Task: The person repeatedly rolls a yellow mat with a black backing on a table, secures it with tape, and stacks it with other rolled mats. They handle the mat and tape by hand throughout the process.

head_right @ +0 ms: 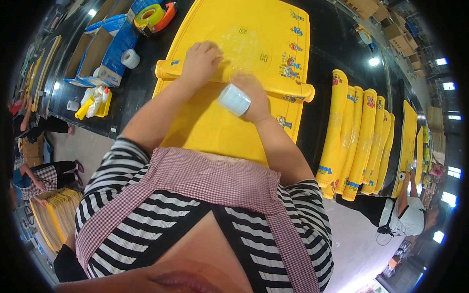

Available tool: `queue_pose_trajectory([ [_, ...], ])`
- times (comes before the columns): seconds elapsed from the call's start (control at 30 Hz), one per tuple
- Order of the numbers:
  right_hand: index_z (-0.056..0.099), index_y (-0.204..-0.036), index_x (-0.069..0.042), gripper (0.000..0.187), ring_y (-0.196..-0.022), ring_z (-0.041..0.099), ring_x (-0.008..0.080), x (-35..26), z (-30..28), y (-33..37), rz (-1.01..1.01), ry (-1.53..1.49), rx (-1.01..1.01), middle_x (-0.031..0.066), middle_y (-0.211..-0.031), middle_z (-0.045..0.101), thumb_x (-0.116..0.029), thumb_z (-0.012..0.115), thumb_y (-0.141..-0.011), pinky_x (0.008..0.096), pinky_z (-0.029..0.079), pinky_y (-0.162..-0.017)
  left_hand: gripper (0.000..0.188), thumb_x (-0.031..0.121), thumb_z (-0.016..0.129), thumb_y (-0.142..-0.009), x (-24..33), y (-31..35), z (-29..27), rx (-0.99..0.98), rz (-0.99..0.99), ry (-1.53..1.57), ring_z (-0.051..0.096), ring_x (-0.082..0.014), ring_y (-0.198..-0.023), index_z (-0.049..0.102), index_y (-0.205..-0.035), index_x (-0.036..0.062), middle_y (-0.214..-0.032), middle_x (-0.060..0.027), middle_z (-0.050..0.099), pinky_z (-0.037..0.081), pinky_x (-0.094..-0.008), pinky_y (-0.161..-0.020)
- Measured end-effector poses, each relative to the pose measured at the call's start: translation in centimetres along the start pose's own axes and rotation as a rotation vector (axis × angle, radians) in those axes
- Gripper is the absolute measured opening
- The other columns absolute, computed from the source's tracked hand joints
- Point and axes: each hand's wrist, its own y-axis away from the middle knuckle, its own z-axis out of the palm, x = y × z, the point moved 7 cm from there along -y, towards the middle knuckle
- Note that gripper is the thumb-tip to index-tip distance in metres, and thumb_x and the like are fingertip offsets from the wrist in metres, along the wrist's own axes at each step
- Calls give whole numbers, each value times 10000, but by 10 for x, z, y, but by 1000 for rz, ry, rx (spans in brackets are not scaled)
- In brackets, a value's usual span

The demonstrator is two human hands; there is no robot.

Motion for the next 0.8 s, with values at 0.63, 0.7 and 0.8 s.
queue_pose_trajectory([
  [0.63,669,-1311,-53,532,-1325,602,318,91,17,-40,164,-280,-27,151,-1372,668,-187,793,-812,446,435,-1170,597,360,824,-818,-21,-80,37,-376,43,-204,568,-357,-1218,601,-1312,110,-1230,-149,608,413,-478,-1063],
  [0.7,660,-1307,-41,554,-1353,578,349,62,7,-23,11,-41,-85,170,-1400,648,-230,803,-806,474,397,-1206,589,382,838,-800,-13,-68,37,-398,114,-187,590,-360,-1186,618,-1273,108,-1207,-147,619,438,-485,-1031],
  [0.8,650,-1308,-37,580,-1370,560,374,11,0,14,20,8,-221,187,-1429,626,-293,795,-807,506,374,-1220,625,414,852,-781,15,-3,23,-421,128,-127,614,-369,-1143,619,-1267,98,-1188,-148,629,472,-499,-980],
])
